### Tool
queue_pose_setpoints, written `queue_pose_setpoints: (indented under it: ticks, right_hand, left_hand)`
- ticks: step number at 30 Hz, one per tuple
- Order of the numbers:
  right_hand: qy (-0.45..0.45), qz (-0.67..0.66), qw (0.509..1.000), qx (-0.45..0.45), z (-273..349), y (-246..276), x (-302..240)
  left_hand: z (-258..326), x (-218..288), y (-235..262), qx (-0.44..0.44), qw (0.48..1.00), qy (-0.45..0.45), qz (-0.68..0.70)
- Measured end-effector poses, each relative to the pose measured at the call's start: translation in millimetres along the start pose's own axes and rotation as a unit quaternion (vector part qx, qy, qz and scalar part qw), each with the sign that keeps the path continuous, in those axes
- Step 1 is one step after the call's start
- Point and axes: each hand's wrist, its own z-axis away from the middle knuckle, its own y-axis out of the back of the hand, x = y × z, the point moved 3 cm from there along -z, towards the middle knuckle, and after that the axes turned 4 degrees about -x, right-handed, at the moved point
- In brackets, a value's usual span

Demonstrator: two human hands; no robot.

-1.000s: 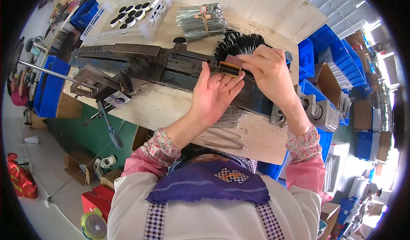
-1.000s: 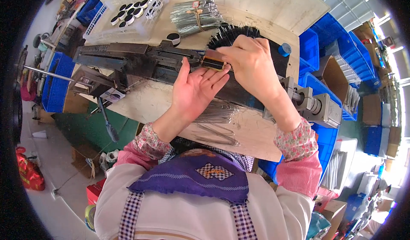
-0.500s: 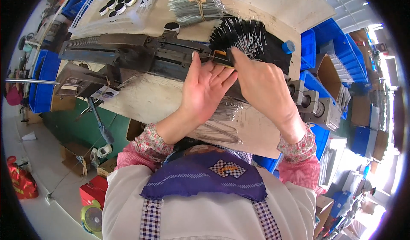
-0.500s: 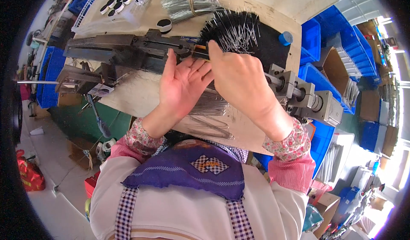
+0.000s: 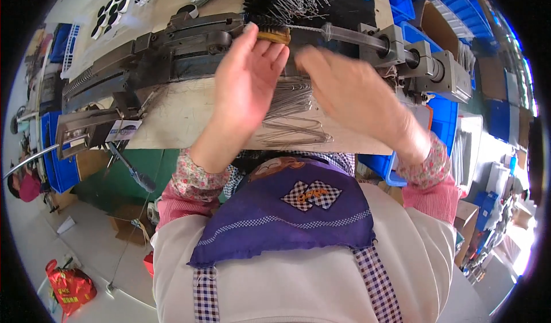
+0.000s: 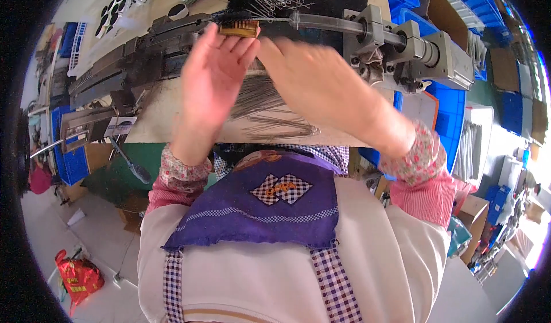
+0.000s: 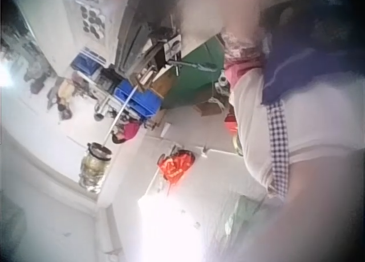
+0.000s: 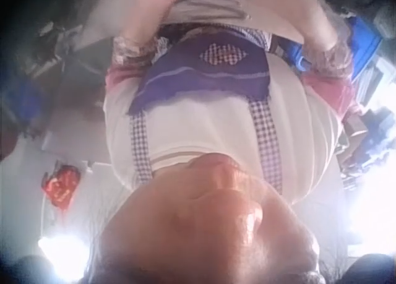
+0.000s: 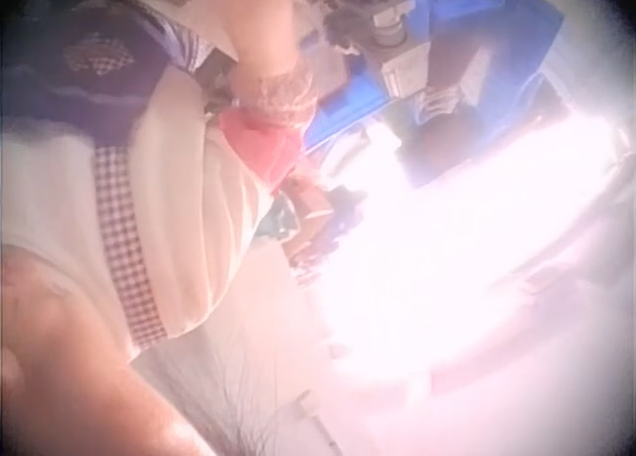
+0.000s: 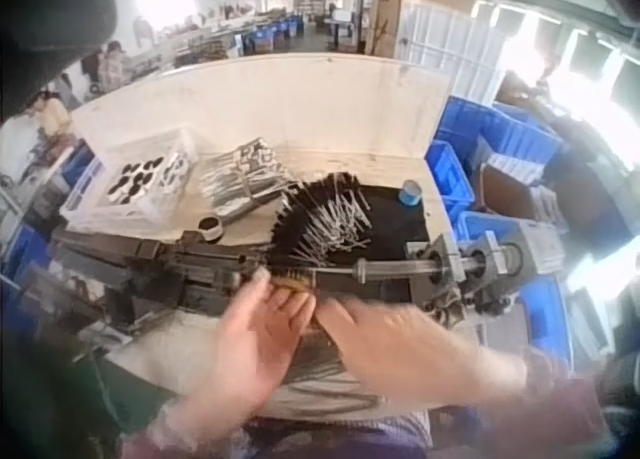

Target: The person is manually inserting metal pins into a component base using a fixture on a manufacturing line.

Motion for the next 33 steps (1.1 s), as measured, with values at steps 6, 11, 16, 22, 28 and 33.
queue_pose_setpoints:
  ticks: [6, 11, 16, 22, 28, 33]
  right_hand:
    - [-0.091, -0.094, 0.974, -0.185, 91.8, -92.1, 21.4]
    - [-0.069, -0.205, 0.964, -0.157, 100.1, -100.9, 36.8]
    - [-0.114, -0.324, 0.927, -0.150, 97.4, -85.6, 39.7]
    - [-0.193, -0.357, 0.899, -0.163, 86.6, -78.9, 53.7]
    - [-0.246, -0.267, 0.931, 0.029, 93.7, -47.6, 54.2]
    - [-0.148, -0.310, 0.929, 0.134, 61.2, 39.8, 29.9]
  left_hand:
    - [9.3, -52.2, 2.4, 0.089, 0.991, 0.070, -0.066]
    - [86.0, -7.5, 1.9, -0.148, 0.981, 0.100, -0.071]
    - [170.4, 89.7, 95.1, 0.278, 0.228, -0.272, -0.893]
    - [291.0, 191.6, 208.0, 0.615, 0.316, -0.024, -0.722]
    - [218.1, 120.2, 163.2, 0.514, 0.251, -0.124, -0.811]
    - [132.9, 50.1, -13.5, -0.059, 0.674, -0.223, -0.702]
